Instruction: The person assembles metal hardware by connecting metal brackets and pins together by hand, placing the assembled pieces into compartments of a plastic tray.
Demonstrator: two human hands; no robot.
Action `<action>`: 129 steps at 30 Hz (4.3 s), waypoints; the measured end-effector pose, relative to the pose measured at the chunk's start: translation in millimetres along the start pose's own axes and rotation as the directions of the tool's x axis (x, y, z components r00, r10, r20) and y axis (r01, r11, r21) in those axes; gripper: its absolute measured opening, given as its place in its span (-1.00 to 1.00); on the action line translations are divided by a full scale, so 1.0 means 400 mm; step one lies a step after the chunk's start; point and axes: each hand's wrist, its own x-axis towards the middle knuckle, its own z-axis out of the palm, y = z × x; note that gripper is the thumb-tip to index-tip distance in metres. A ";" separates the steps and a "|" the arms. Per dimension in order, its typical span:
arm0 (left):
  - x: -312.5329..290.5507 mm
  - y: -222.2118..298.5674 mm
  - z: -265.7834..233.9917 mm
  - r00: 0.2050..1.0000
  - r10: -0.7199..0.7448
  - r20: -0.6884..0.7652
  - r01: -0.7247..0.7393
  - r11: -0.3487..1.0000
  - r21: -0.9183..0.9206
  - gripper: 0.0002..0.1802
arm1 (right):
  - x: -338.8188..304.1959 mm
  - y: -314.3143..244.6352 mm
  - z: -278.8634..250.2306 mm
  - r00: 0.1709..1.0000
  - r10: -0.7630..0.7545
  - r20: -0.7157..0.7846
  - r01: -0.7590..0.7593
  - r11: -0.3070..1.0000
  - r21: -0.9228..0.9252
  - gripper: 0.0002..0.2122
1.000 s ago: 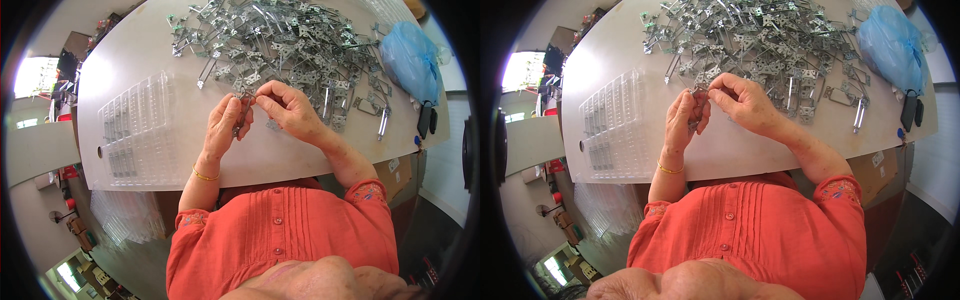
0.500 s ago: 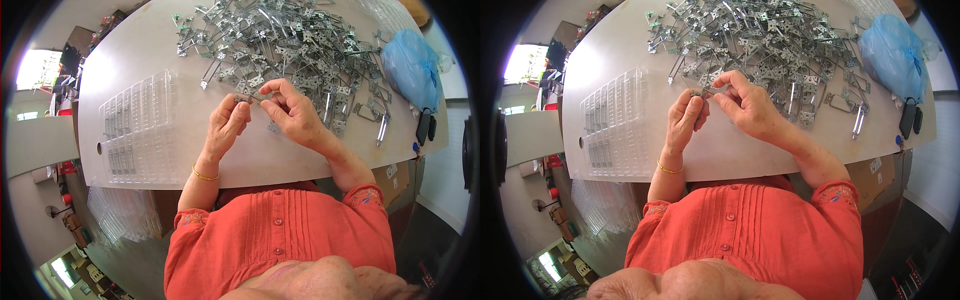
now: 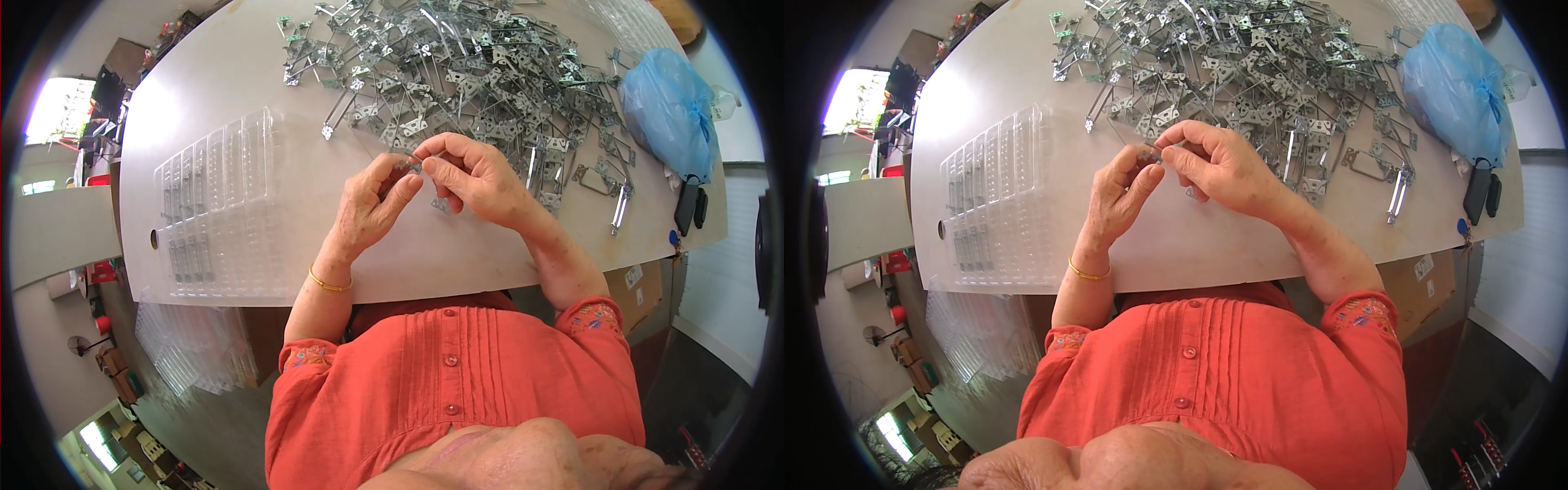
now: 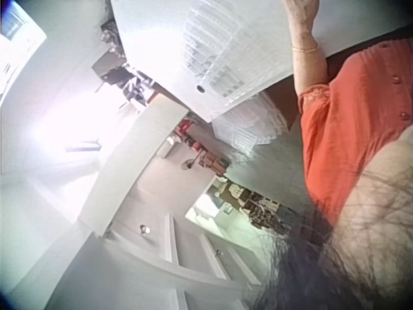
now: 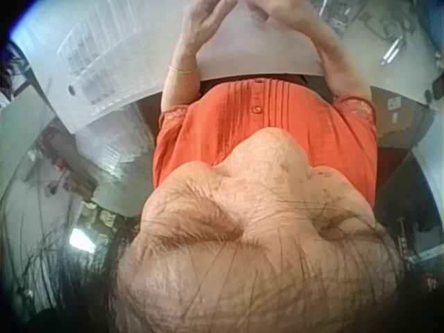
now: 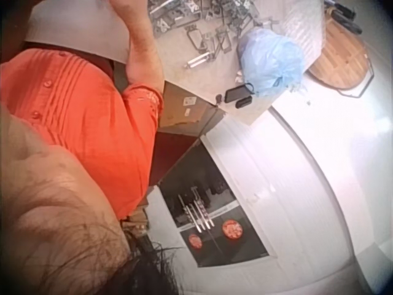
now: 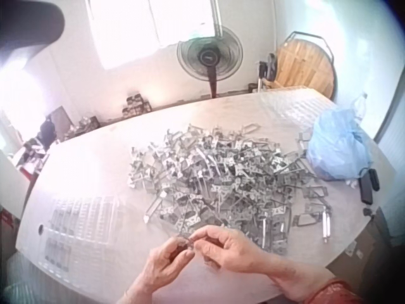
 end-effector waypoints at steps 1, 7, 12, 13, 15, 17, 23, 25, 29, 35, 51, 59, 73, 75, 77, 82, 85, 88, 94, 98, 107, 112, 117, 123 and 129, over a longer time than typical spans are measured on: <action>0.000 0.000 0.001 1.000 -0.004 0.006 0.004 1.000 -0.005 -0.75 | 0.003 0.010 -0.002 1.000 0.001 0.003 -0.001 1.000 -0.002 -0.81; 0.006 -0.004 0.000 0.991 0.116 0.063 -0.125 0.979 0.158 -0.76 | 0.008 0.048 -0.008 0.950 -0.295 -0.097 0.246 0.906 -0.345 -0.87; -0.001 -0.002 0.003 0.973 0.156 0.173 -0.184 0.970 0.161 -0.72 | 0.010 0.033 0.000 0.939 -0.250 -0.238 0.256 0.967 -0.006 -0.88; -0.004 -0.004 0.001 0.993 0.038 0.112 -0.029 0.996 -0.083 -0.70 | 0.007 0.017 -0.004 0.939 -0.250 -0.235 0.256 0.967 -0.005 -0.88; -0.006 -0.012 -0.013 0.992 -0.090 0.085 0.113 0.938 -0.328 -0.67 | -0.001 -0.013 -0.016 0.980 -0.068 -0.186 0.073 0.997 0.020 -0.89; 0.002 -0.022 -0.036 0.983 -0.144 0.112 0.182 0.799 -0.573 -0.59 | -0.003 -0.009 -0.006 0.983 -0.074 -0.169 0.071 0.997 -0.026 -0.88; 0.005 -0.026 -0.027 0.988 -0.104 0.111 0.150 0.769 -0.622 -0.54 | 0.004 0.025 0.010 0.984 -0.133 -0.116 0.118 0.984 -0.132 -0.88; 0.004 -0.027 -0.025 0.988 -0.096 0.117 0.147 0.787 -0.600 -0.55 | 0.003 0.023 0.012 0.984 -0.134 -0.113 0.117 0.983 -0.144 -0.88; 0.004 -0.028 -0.022 0.992 -0.083 0.095 0.121 0.841 -0.527 -0.57 | 0.000 0.019 0.011 0.978 -0.159 -0.136 0.132 0.973 -0.188 -0.88; 0.002 -0.022 -0.019 0.996 -0.069 0.057 0.086 0.909 -0.408 -0.58 | -0.002 0.018 0.008 0.975 -0.178 -0.135 0.142 0.961 -0.239 -0.89; 0.002 -0.028 -0.021 0.999 -0.009 0.049 0.025 0.942 -0.333 -0.55 | -0.004 0.005 -0.005 0.994 -0.074 -0.077 0.059 0.982 -0.182 -0.84; -0.002 -0.010 -0.020 0.988 -0.015 0.154 0.065 0.942 -0.328 -0.60 | 0.007 -0.007 -0.031 0.986 0.106 0.126 -0.127 0.977 0.170 -0.78; -0.006 -0.021 -0.029 0.954 0.019 0.298 0.058 0.967 -0.248 -0.64 | -0.007 0.008 0.005 0.982 -0.147 -0.117 0.114 0.961 -0.252 -0.80; -0.004 -0.011 -0.040 0.891 0.068 0.448 -0.016 0.993 -0.120 -0.57 | 0.001 0.006 -0.005 0.968 -0.175 -0.181 0.103 0.930 -0.352 -0.83; -0.010 -0.008 -0.029 0.930 0.005 0.369 0.082 0.972 -0.221 -0.54 | 0.003 0.004 -0.014 0.976 -0.115 -0.186 0.070 0.970 -0.233 -0.85; 0.007 -0.016 -0.028 0.980 -0.146 0.132 0.193 0.840 -0.507 -0.51 | -0.006 -0.007 -0.001 0.977 -0.104 -0.187 0.086 0.991 -0.103 -0.89; 0.009 -0.016 -0.026 0.981 -0.148 0.126 0.192 0.833 -0.519 -0.51 | -0.009 0.018 0.001 0.988 -0.122 -0.094 0.110 0.987 -0.120 -0.89; 0.004 -0.015 -0.022 0.984 -0.147 0.102 0.179 0.847 -0.501 -0.55 | -0.004 0.018 0.012 0.989 -0.142 -0.030 0.132 0.965 -0.227 -0.89; 0.004 -0.025 -0.016 0.988 -0.143 0.054 0.152 0.897 -0.416 -0.61 | -0.019 -0.011 0.024 0.999 0.003 -0.042 -0.007 0.997 -0.082 -0.86; 0.006 -0.016 -0.023 0.989 -0.130 0.066 0.145 0.912 -0.384 -0.62 | -0.015 -0.005 0.019 0.997 0.012 -0.072 -0.020 0.992 -0.122 -0.84; -0.001 -0.015 -0.012 0.993 -0.095 0.065 0.110 0.949 -0.295 -0.69 | -0.016 -0.009 0.015 0.998 0.058 0.007 -0.059 0.991 0.116 -0.85; -0.005 -0.024 -0.007 0.997 0.074 -0.038 -0.080 0.970 -0.227 -0.64 | -0.021 -0.019 0.008 0.997 0.042 0.060 -0.042 0.999 -0.005 -0.85; 0.000 -0.034 -0.019 0.996 0.086 -0.021 -0.087 0.990 -0.108 -0.60 | -0.017 -0.025 -0.027 0.999 0.042 0.004 -0.041 0.992 -0.120 -0.86; 0.010 -0.009 -0.020 0.986 0.162 -0.038 -0.162 0.987 -0.012 -0.60 | -0.005 -0.010 -0.010 0.988 -0.139 -0.074 0.139 0.990 -0.006 -0.87; 0.011 -0.015 -0.011 0.938 0.333 -0.097 -0.317 0.937 0.149 -0.57 | -0.004 0.007 0.022 0.977 -0.206 -0.062 0.194 0.968 -0.161 -0.89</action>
